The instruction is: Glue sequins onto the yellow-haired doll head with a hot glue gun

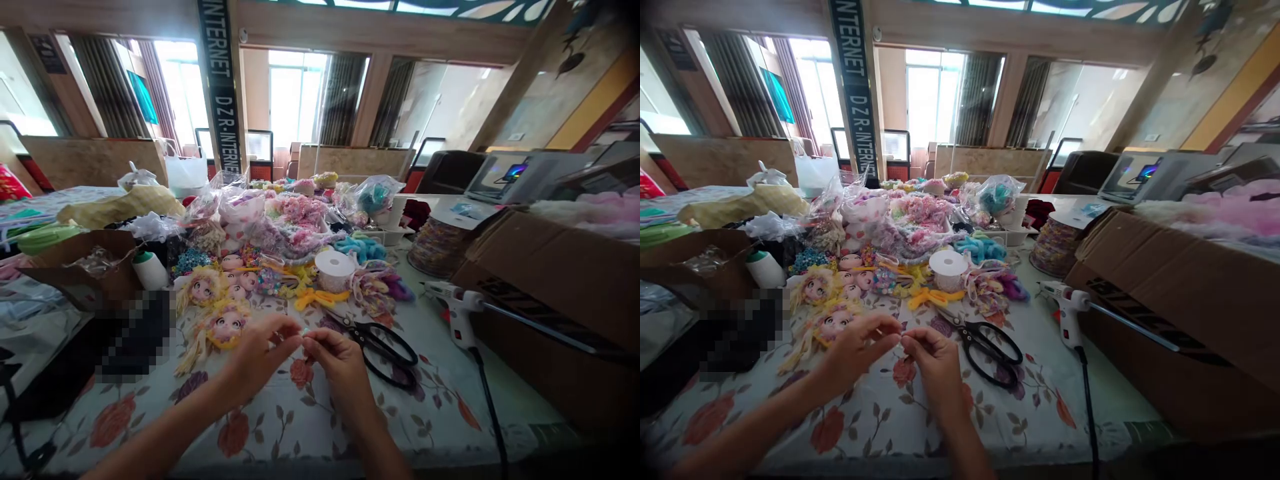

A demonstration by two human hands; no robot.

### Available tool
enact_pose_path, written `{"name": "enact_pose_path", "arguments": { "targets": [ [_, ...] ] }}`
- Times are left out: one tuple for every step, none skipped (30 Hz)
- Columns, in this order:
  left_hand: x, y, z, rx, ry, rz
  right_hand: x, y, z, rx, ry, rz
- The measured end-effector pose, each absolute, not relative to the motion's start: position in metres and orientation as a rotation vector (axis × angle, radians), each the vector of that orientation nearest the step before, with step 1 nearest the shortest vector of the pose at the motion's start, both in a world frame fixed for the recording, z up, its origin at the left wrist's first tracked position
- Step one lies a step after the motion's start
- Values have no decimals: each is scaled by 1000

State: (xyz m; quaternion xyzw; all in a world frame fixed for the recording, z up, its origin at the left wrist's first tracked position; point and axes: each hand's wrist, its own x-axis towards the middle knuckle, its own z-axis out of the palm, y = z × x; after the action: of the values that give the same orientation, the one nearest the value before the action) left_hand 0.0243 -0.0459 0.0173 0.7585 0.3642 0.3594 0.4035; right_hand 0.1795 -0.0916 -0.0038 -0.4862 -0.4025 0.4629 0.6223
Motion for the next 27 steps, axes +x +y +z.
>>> {"name": "enact_pose_path", "arguments": {
  "targets": [
    [31, -40, 16, 1886, 870, 853, 179, -88, -3, -1115, -933, 1042],
    [35, -35, 14, 1839, 833, 815, 180, -85, -2, -1111, -931, 1026],
    [39, -30, 13, 1786, 821, 804, 180, -82, -3, -1110, -923, 1010],
    [40, -26, 12, 1742, 820, 798, 181, -80, -3, -1111, -917, 996],
    [41, -22, 12, 1706, 823, 792, 181, -78, -4, -1115, -917, 982],
    [40, -20, 11, 1683, 817, 780, 182, -77, -5, -1122, -924, 970],
    [39, -18, 9, 1668, 805, 765, 182, -77, -7, -1131, -937, 959],
    [38, -17, 8, 1661, 791, 751, 183, -77, -8, -1144, -957, 951],
    [37, -17, 6, 1662, 781, 739, 183, -77, -9, -1157, -978, 942],
    [36, -18, 4, 1673, 779, 729, 182, -78, -10, -1172, -1001, 933],
    [35, -19, 3, 1691, 790, 721, 182, -79, -11, -1188, -1020, 927],
    [35, -21, 1, 1711, 815, 715, 181, -81, -11, -1204, -1037, 925],
    [34, -22, 0, 1727, 845, 709, 181, -82, -12, -1218, -1051, 924],
    [33, -24, -1, 1734, 874, 703, 180, -83, -12, -1232, -1066, 925],
    [32, -25, -1, 1731, 897, 698, 179, -84, -13, -1244, -1080, 924],
    [31, -27, -1, 1723, 912, 695, 179, -86, -14, -1255, -1093, 924],
    [30, -27, -1, 1712, 916, 692, 178, -87, -15, -1261, -1104, 925],
    [29, -28, 0, 1703, 913, 690, 178, -87, -16, -1262, -1112, 927],
    [28, -29, 1, 1697, 903, 688, 178, -88, -17, -1259, -1116, 935],
    [27, -29, 2, 1694, 890, 692, 177, -88, -18, -1255, -1113, 944],
    [27, -29, 2, 1689, 878, 702, 176, -87, -19, -1252, -1104, 952],
    [26, -29, 3, 1678, 867, 718, 176, -86, -19, -1254, -1091, 957],
    [24, -29, 3, 1658, 858, 741, 175, -85, -18, -1260, -1073, 954],
    [23, -28, 3, 1626, 850, 771, 175, -83, -16, -1268, -1051, 942],
    [21, -28, 4, 1585, 843, 805, 175, -81, -12, -1270, -1025, 911],
    [19, -27, 6, 1540, 838, 849, 176, -81, -6, -1257, -997, 854],
    [17, -27, 8, 1498, 836, 906, 179, -83, 0, -1226, -968, 775]
  ]
}}
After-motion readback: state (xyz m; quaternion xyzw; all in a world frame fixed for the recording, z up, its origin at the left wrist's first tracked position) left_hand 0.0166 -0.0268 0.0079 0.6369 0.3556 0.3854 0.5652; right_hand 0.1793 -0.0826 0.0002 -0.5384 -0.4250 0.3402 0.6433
